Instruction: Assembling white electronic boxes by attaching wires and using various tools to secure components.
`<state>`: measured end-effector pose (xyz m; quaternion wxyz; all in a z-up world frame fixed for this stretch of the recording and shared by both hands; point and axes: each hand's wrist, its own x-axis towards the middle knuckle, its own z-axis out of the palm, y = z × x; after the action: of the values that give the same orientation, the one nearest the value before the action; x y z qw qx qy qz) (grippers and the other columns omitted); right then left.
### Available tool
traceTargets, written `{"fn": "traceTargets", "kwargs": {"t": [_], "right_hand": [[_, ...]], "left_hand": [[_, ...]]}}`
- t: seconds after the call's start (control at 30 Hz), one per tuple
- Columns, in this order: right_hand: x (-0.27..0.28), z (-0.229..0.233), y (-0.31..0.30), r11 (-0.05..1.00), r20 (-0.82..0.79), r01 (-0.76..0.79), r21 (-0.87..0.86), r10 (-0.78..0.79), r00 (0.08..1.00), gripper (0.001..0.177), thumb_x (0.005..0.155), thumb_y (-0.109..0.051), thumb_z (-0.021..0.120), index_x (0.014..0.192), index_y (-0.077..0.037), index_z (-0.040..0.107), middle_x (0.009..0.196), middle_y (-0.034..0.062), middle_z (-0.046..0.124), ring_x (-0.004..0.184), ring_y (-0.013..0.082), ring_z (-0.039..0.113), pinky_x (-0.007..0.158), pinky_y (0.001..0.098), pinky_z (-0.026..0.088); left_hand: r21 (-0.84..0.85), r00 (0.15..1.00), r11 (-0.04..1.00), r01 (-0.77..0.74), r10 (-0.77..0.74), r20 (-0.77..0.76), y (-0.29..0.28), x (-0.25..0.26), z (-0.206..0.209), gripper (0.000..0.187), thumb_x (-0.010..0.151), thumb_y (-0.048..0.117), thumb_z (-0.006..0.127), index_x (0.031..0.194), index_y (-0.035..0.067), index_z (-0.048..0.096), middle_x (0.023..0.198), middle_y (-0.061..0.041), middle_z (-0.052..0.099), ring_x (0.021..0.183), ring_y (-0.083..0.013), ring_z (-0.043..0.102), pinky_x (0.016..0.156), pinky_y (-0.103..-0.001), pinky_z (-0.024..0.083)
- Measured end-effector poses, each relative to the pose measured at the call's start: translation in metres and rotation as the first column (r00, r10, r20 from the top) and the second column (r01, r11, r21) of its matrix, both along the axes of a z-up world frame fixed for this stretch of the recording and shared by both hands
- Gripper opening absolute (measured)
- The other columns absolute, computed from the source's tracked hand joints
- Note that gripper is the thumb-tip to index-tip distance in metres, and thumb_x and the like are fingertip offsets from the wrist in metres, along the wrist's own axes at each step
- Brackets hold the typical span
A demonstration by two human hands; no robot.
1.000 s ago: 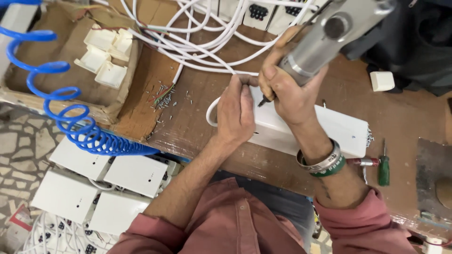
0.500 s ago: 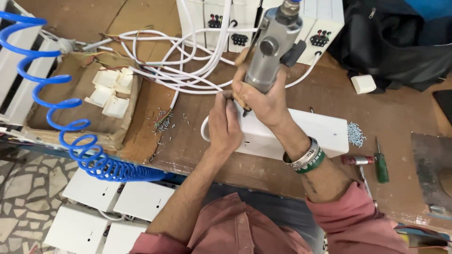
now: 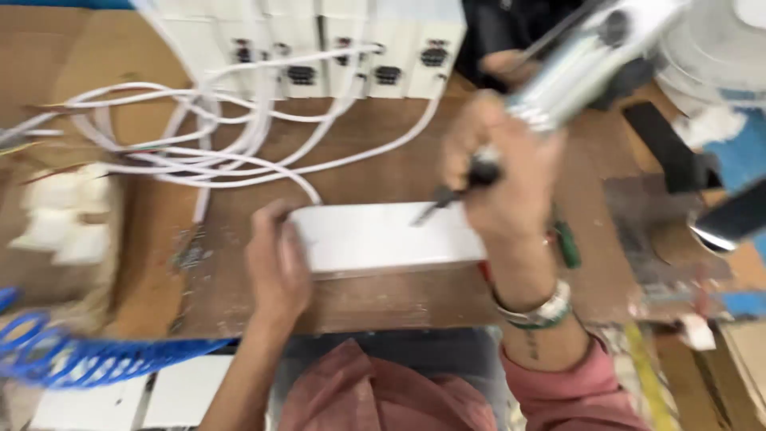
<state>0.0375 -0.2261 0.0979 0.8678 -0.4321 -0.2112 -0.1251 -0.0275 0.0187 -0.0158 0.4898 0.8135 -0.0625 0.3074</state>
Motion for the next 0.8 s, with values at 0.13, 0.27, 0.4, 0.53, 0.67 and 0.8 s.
{"fn": "traceTargets", "kwargs": {"t": [0.13, 0.27, 0.4, 0.53, 0.67, 0.8], "right_hand": [[-0.035, -0.012, -0.118, 0.945, -0.081, 0.249, -0.211, -0.271, 0.959, 0.032, 0.103, -0.017, 0.074, 0.124, 0.0, 0.056, 0.082, 0.0085, 0.06, 0.062, 0.017, 0.06, 0.049, 0.0277, 0.044], [-0.047, -0.091, -0.219, 0.09, 0.157, 0.334, -0.938, -0.749, 0.644, 0.048, 0.094, -0.029, 0.08, 0.125, 0.001, 0.06, 0.089, 0.0148, 0.068, 0.071, 0.0302, 0.068, 0.061, 0.0377, 0.052], [-0.072, -0.15, -0.26, -0.333, 0.454, 0.308, -0.891, -0.655, 0.604, 0.061, 0.084, -0.03, 0.083, 0.131, 0.0, 0.059, 0.098, 0.0249, 0.072, 0.088, 0.0413, 0.073, 0.074, 0.0483, 0.057], [-0.092, -0.182, -0.276, -0.558, 0.49, 0.084, -0.826, -0.635, 0.597, 0.047, 0.096, -0.035, 0.074, 0.127, -0.003, 0.06, 0.102, 0.026, 0.07, 0.095, 0.0448, 0.068, 0.083, 0.0507, 0.055], [-0.093, -0.171, -0.227, 0.24, -0.34, -0.244, -0.94, -0.742, 0.578, 0.064, 0.114, -0.057, 0.042, 0.124, 0.003, 0.06, 0.098, 0.0353, 0.057, 0.095, 0.0505, 0.056, 0.079, 0.0537, 0.049], [-0.1, -0.167, -0.129, 0.736, -0.92, -0.571, -0.364, -0.19, 0.342, 0.094, 0.084, -0.077, 0.036, 0.152, -0.013, 0.049, 0.142, 0.0124, 0.065, 0.12, 0.0228, 0.064, 0.091, 0.0412, 0.053]], "left_hand": [[0.205, 0.99, 0.979, -0.002, 0.03, -0.135, 0.006, -0.024, -0.001, 0.04, 0.102, 0.024, 0.053, 0.135, 0.001, 0.058, 0.113, -0.022, 0.069, 0.094, -0.037, 0.071, 0.081, -0.044, 0.055], [0.501, 0.959, 0.86, 0.093, 0.059, -0.279, 0.034, -0.03, -0.003, 0.067, 0.096, 0.043, 0.059, 0.144, -0.004, 0.053, 0.109, -0.027, 0.071, 0.089, -0.0394, 0.073, 0.071, -0.048, 0.058], [0.489, 0.834, 0.844, 0.22, 0.097, -0.543, 0.041, -0.026, 0.014, 0.082, 0.091, 0.048, 0.065, 0.154, -0.001, 0.049, 0.098, -0.027, 0.075, 0.083, -0.0359, 0.078, 0.071, -0.045, 0.061], [0.301, 0.623, 0.918, 0.259, 0.08, -0.778, 0.036, -0.032, 0.027, 0.092, 0.082, 0.044, 0.075, 0.161, 0.007, 0.045, 0.1, -0.023, 0.079, 0.089, -0.0317, 0.08, 0.078, -0.041, 0.062], [0.02, 0.571, 0.937, 0.35, -0.196, -0.797, 0.06, -0.054, -0.012, 0.099, 0.085, 0.037, 0.079, 0.163, 0.004, 0.029, 0.138, -0.027, 0.058, 0.124, -0.0364, 0.057, 0.094, -0.043, 0.055], [-0.315, 0.571, 0.872, 0.375, -0.484, -0.663, 0.057, -0.071, -0.036, 0.095, 0.091, 0.039, 0.072, 0.161, -0.002, 0.023, 0.163, -0.027, 0.037, 0.149, -0.0378, 0.036, 0.108, -0.044, 0.04]]}}
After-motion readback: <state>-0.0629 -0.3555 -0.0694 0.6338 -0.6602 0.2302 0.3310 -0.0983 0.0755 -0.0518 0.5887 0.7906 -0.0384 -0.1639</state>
